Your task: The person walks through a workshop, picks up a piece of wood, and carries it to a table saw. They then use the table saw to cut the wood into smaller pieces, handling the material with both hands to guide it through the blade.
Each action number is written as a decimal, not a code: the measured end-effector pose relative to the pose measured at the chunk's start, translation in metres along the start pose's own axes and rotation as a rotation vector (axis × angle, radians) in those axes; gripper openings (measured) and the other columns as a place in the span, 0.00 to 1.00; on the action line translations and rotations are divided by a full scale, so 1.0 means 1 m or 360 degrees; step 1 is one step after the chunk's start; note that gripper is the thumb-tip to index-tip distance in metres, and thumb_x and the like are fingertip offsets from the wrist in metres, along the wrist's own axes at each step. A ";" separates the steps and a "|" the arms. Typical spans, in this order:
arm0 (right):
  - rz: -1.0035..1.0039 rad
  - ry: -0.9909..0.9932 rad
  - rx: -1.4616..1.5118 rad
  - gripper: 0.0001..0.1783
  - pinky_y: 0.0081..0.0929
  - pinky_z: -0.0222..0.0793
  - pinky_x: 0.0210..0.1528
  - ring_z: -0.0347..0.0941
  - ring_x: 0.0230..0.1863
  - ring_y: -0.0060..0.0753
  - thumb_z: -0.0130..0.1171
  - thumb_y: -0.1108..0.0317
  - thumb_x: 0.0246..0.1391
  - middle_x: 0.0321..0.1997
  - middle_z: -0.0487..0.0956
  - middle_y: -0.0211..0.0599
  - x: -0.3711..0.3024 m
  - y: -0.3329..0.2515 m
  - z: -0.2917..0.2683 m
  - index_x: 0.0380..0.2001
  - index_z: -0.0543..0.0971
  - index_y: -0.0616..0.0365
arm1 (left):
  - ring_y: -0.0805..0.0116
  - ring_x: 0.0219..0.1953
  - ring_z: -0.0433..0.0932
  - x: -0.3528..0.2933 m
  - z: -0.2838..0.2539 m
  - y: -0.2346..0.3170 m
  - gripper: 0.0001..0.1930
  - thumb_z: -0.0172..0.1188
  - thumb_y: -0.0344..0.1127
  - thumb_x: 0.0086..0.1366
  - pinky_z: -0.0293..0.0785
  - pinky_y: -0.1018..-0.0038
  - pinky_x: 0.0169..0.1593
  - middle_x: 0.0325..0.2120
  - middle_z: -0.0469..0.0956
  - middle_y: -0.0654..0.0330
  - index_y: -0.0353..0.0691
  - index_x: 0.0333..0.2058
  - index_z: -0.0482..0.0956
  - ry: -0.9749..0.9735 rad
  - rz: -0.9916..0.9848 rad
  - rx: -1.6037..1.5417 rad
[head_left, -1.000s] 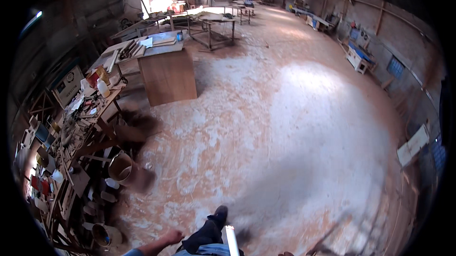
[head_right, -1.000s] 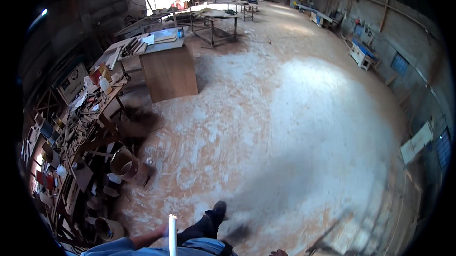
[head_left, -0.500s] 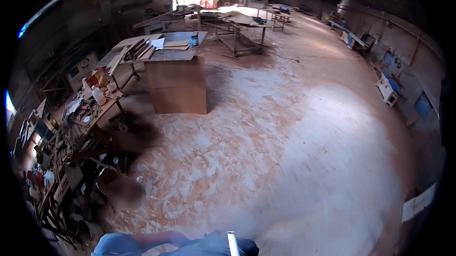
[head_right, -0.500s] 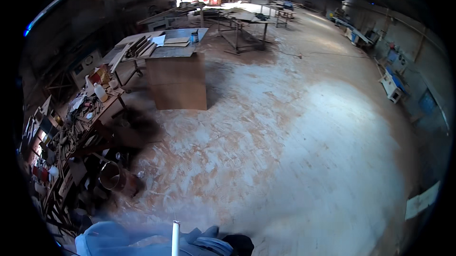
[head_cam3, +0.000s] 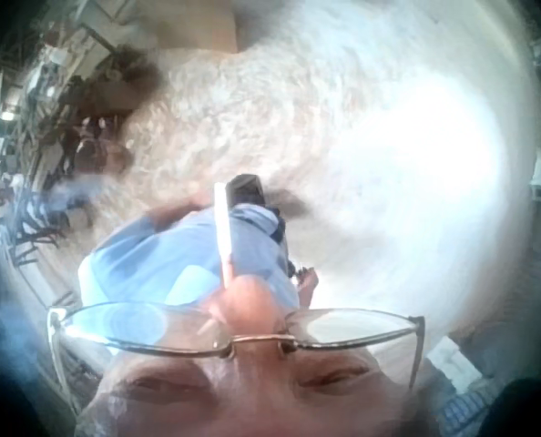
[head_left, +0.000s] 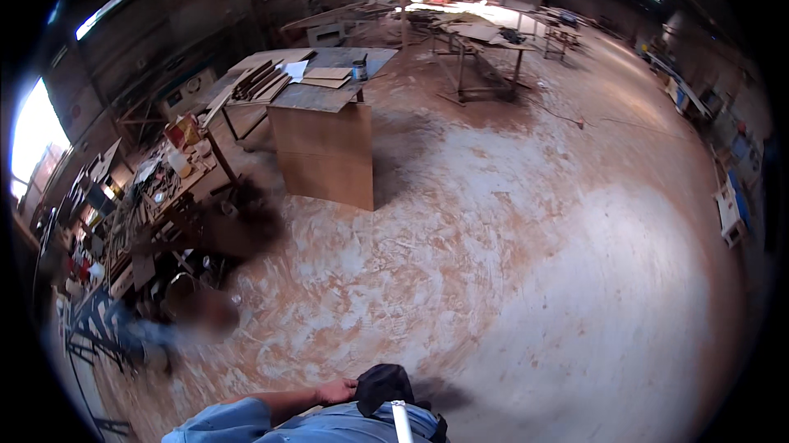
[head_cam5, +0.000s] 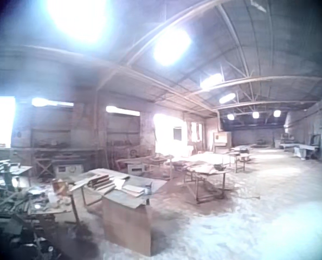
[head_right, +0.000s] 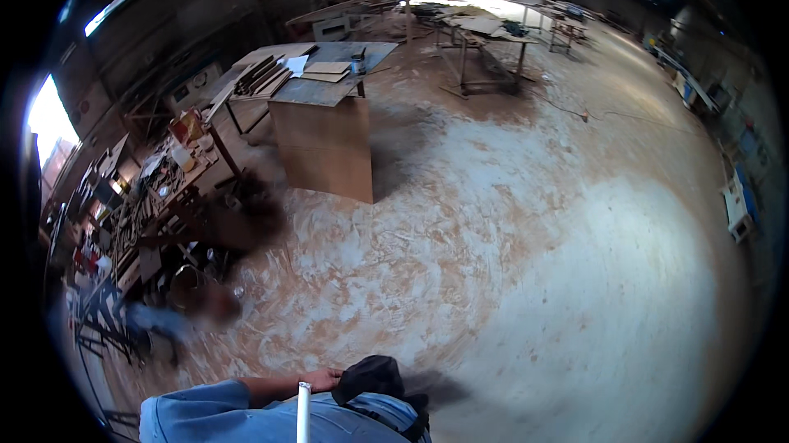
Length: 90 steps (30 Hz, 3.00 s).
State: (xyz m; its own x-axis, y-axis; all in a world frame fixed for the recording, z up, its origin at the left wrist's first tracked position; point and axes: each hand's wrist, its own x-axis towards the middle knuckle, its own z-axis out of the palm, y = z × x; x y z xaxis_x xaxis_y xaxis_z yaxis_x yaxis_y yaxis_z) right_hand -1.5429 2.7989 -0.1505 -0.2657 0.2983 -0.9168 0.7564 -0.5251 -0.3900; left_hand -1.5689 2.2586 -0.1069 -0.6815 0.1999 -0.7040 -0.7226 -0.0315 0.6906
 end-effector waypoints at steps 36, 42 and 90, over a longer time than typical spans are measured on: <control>-0.0502 -0.0377 -0.0742 0.14 0.37 0.79 0.28 0.77 0.27 0.40 0.47 0.66 0.56 0.35 0.77 0.49 0.270 -1.002 0.811 0.42 0.71 0.64 | 0.57 0.43 0.80 0.647 -0.123 0.841 0.24 0.54 0.49 0.60 0.73 0.68 0.49 0.41 0.79 0.44 0.34 0.46 0.78 0.0456 -0.0119 0.0729; -0.0454 -0.0391 -0.0595 0.12 0.36 0.78 0.27 0.77 0.27 0.40 0.47 0.69 0.56 0.33 0.78 0.47 0.370 -1.114 0.905 0.40 0.72 0.65 | 0.62 0.31 0.82 0.838 -0.266 0.780 0.22 0.56 0.48 0.59 0.77 0.71 0.39 0.32 0.82 0.50 0.34 0.41 0.81 0.0750 -0.0784 0.0510; -0.0793 -0.0405 -0.1035 0.16 0.39 0.73 0.25 0.75 0.24 0.40 0.50 0.61 0.53 0.24 0.77 0.45 0.776 -2.266 2.006 0.27 0.78 0.64 | 0.51 0.49 0.76 2.032 -0.602 2.203 0.23 0.53 0.46 0.58 0.72 0.64 0.53 0.44 0.78 0.46 0.38 0.47 0.78 0.1156 0.0020 0.0799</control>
State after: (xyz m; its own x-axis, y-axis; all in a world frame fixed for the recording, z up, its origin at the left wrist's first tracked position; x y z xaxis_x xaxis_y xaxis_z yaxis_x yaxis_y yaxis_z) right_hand -4.6624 2.6215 -0.1508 -0.7252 0.1437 -0.6734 0.6875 0.2043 -0.6968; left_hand -4.6156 2.0060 -0.1158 -0.7176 -0.4750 -0.5093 -0.6948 0.4383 0.5702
